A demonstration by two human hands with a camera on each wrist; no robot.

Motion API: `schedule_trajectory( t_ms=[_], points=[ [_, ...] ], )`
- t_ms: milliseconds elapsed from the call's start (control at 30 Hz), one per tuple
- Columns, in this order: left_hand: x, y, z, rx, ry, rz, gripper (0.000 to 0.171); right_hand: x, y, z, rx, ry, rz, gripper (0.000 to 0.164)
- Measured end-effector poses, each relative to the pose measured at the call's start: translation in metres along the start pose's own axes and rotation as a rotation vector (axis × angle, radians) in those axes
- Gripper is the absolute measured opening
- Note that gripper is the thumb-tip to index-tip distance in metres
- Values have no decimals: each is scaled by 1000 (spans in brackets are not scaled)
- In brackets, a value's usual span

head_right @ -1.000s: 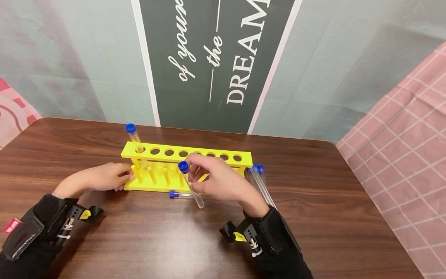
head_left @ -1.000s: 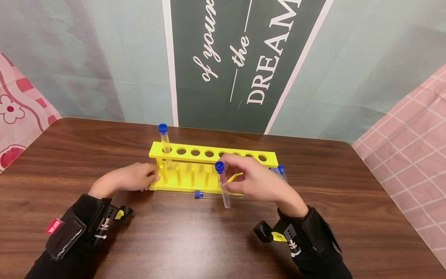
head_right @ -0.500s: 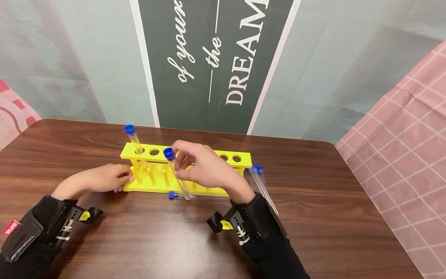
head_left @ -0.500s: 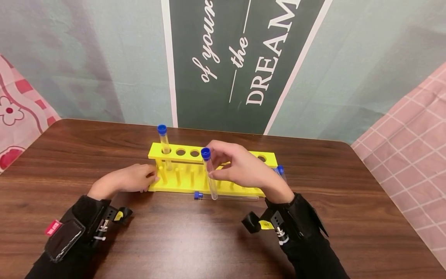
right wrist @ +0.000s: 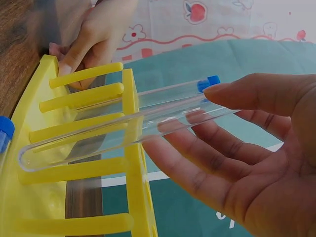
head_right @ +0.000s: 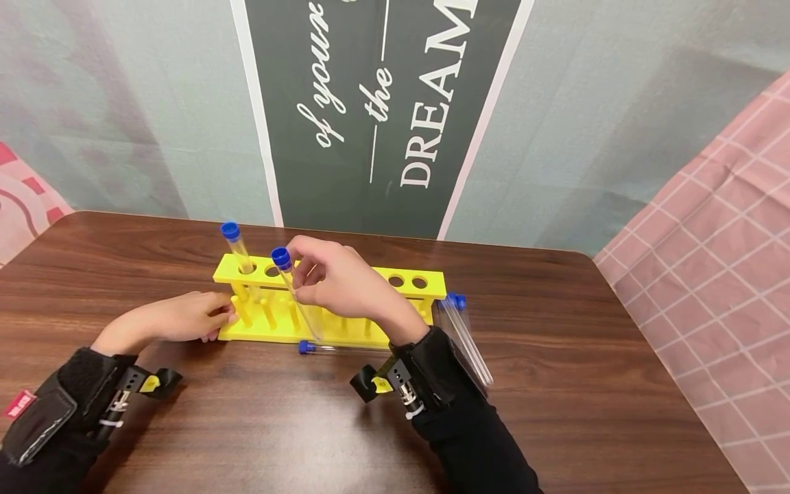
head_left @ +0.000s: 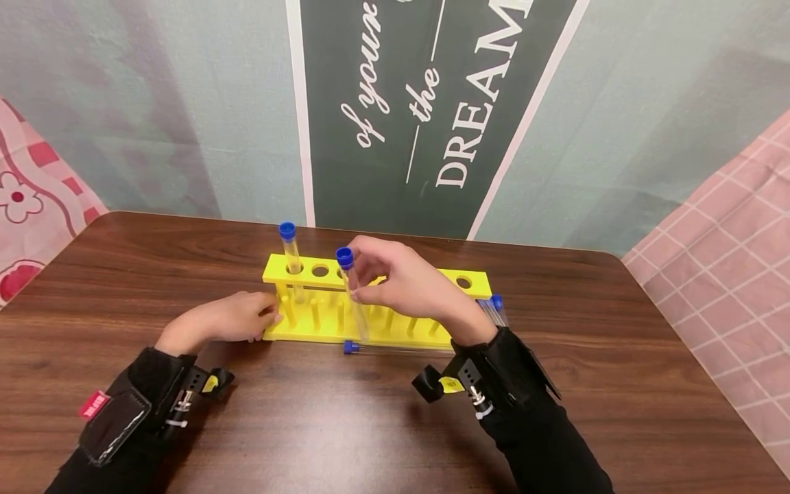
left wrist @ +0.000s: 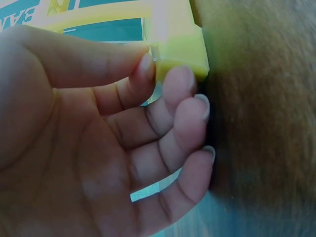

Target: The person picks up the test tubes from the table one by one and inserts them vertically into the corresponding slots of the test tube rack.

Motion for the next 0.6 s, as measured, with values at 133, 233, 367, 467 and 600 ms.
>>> schedule_trajectory(
  t_ms=[133, 233, 367, 467, 600],
  points=[
    [0, 0, 0, 0, -2, 5, 17, -2, 0, -4, -7, 0, 1, 23],
    [0, 0, 0, 0, -2, 1, 17, -5, 0, -6, -8, 11, 0, 22],
    [0, 0, 0, 0, 1, -4, 17, -8, -2, -10, -4, 30, -11, 21],
    [0, 0, 1, 0, 3, -4, 17, -8, -3, -12, 1, 42, -27, 20],
    [-1, 0, 1, -2, 3, -4, 17, -5, -4, -14, -1, 49, -42, 20]
  ],
)
Point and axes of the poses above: each hand's wrist, its own z-axis away from the middle knuckle, its own y-axis out of the palm, x = y × z, the point moved 7 cm from there along -z, towards the middle knuckle
